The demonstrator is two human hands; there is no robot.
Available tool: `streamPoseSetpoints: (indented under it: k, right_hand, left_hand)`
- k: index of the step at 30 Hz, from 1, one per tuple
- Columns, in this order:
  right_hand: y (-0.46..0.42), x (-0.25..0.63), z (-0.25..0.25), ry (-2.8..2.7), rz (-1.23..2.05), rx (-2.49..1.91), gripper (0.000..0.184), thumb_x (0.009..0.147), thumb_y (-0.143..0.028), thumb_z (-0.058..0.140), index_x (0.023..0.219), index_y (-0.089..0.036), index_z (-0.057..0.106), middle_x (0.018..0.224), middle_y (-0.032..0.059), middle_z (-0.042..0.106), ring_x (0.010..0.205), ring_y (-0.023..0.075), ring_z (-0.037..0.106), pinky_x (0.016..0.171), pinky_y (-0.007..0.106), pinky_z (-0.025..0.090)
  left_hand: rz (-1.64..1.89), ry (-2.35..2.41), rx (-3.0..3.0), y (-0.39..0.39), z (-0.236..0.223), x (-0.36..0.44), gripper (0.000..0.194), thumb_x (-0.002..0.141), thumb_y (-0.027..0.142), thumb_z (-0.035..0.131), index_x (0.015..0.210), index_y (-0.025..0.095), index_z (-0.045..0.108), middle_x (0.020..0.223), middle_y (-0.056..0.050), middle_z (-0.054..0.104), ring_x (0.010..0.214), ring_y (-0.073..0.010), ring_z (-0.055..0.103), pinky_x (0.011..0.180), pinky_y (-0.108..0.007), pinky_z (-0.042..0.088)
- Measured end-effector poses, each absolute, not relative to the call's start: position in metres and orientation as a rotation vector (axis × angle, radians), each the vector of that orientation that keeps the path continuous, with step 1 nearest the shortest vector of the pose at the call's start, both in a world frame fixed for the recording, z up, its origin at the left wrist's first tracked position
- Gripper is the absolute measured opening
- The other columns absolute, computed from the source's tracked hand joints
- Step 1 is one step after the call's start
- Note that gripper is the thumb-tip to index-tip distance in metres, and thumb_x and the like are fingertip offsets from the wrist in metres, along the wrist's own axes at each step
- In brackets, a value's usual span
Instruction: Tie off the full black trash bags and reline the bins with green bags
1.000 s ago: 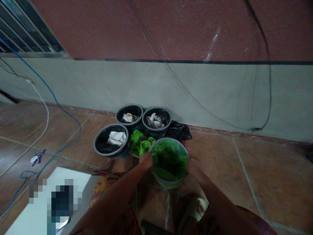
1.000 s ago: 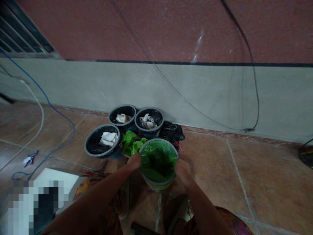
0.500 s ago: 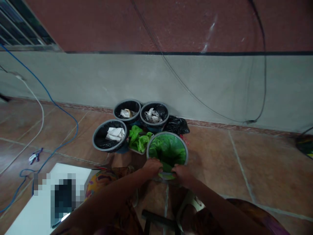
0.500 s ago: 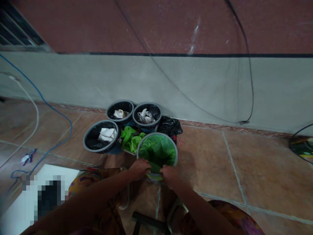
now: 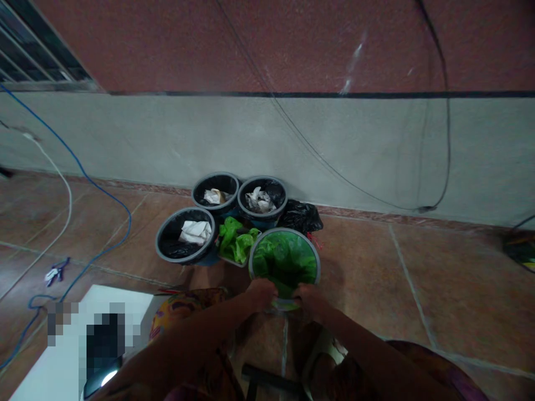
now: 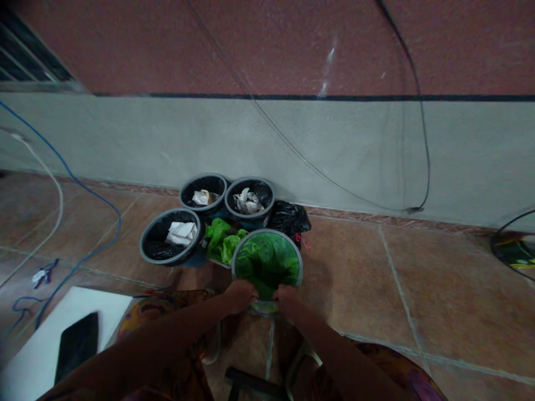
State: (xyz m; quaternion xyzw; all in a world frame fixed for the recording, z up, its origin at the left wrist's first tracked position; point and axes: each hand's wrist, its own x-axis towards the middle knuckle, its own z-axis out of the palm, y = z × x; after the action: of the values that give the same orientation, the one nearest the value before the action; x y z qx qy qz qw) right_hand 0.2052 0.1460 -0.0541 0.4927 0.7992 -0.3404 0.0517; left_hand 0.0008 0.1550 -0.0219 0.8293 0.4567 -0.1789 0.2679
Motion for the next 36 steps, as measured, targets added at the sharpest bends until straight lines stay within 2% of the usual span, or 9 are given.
streamPoseSetpoints:
  k: [3,7,10,13,18,24,28,31,36]
  right_hand:
    - [0.150,0.204,-0.046,2.398,-0.998,1.497,0.025,0.080,-0.015,0.058,0.093,-0.014,0.079,0.096,0.0120,0.074,0.091,0.0229,0.067,0.079,0.029,0.046]
    - [0.182,0.195,-0.020,2.472,-0.858,1.775,0.042,0.090,-0.018,0.049,0.128,-0.013,0.067,0.124,0.0143,0.069,0.114,0.0238,0.063,0.099,0.031,0.045]
    - [0.221,0.181,-0.009,2.513,-0.589,1.894,0.055,0.093,-0.015,0.042,0.147,-0.008,0.047,0.149,0.0173,0.052,0.135,0.0258,0.050,0.113,0.035,0.036]
    - [0.255,0.161,-0.018,2.488,-0.451,1.813,0.062,0.091,-0.010,0.042,0.153,-0.009,0.037,0.162,0.0150,0.034,0.147,0.0295,0.034,0.117,0.044,0.031]
    - [0.277,0.140,-0.048,2.466,-0.368,1.723,0.064,0.091,-0.007,0.037,0.155,-0.009,0.033,0.164,0.0134,0.028,0.150,0.0296,0.028,0.120,0.049,0.026]
    - [0.275,0.139,-0.059,2.449,-0.344,1.734,0.070,0.088,-0.001,0.032,0.157,-0.009,0.029,0.165,0.0119,0.026,0.150,0.0293,0.027,0.119,0.047,0.028]
    - [0.282,0.135,-0.047,2.447,-0.406,1.722,0.076,0.081,-0.001,0.044,0.156,-0.009,0.031,0.164,0.0141,0.030,0.149,0.0287,0.029,0.120,0.048,0.026]
    - [0.280,0.146,-0.031,2.433,-0.431,1.844,0.071,0.084,-0.011,0.051,0.154,-0.013,0.036,0.161,0.0154,0.035,0.145,0.0290,0.035,0.120,0.051,0.022]
    - [0.229,0.197,-0.039,1.795,-0.352,2.644,0.066,0.091,-0.036,0.050,0.150,-0.009,0.040,0.144,0.0244,0.052,0.131,0.0379,0.050,0.103,0.053,0.042]
  left_hand:
    - [-0.489,1.274,2.230,0.153,-0.023,0.004,0.024,0.089,0.024,0.055,0.094,0.017,0.078,0.100,-0.013,0.076,0.101,-0.0288,0.071,0.090,-0.041,0.054]
    - [-0.504,1.262,2.265,0.152,-0.025,0.008,0.025,0.088,0.022,0.057,0.100,0.012,0.075,0.104,-0.017,0.075,0.104,-0.0319,0.069,0.099,-0.049,0.049]
    - [-0.464,1.220,2.315,0.152,-0.028,0.009,0.025,0.085,0.025,0.060,0.102,0.011,0.074,0.105,-0.018,0.074,0.105,-0.0329,0.068,0.101,-0.051,0.047]
    - [-0.436,1.203,2.318,0.155,-0.035,0.013,0.021,0.083,0.023,0.063,0.097,0.015,0.075,0.103,-0.015,0.075,0.103,-0.0316,0.069,0.099,-0.051,0.048]
    - [-0.529,1.311,2.214,0.159,-0.050,0.022,0.018,0.080,0.007,0.060,0.079,0.013,0.076,0.085,-0.014,0.076,0.088,-0.0286,0.072,0.088,-0.047,0.054]
    - [-0.498,1.250,2.269,0.158,-0.035,0.020,0.019,0.076,0.004,0.061,0.084,0.011,0.077,0.085,-0.017,0.077,0.087,-0.0300,0.073,0.083,-0.043,0.055]
    - [-0.550,1.185,2.269,0.160,-0.023,0.019,0.022,0.077,0.006,0.060,0.091,0.009,0.076,0.092,-0.018,0.077,0.094,-0.0314,0.073,0.083,-0.041,0.056]
    - [-0.593,1.202,2.238,0.162,-0.020,0.019,0.023,0.081,0.007,0.058,0.094,0.009,0.077,0.097,-0.019,0.077,0.099,-0.0323,0.072,0.089,-0.045,0.054]
    - [-0.537,1.199,2.265,0.162,-0.012,0.010,0.019,0.081,0.014,0.062,0.095,0.011,0.075,0.102,-0.017,0.076,0.102,-0.0334,0.070,0.092,-0.046,0.053]
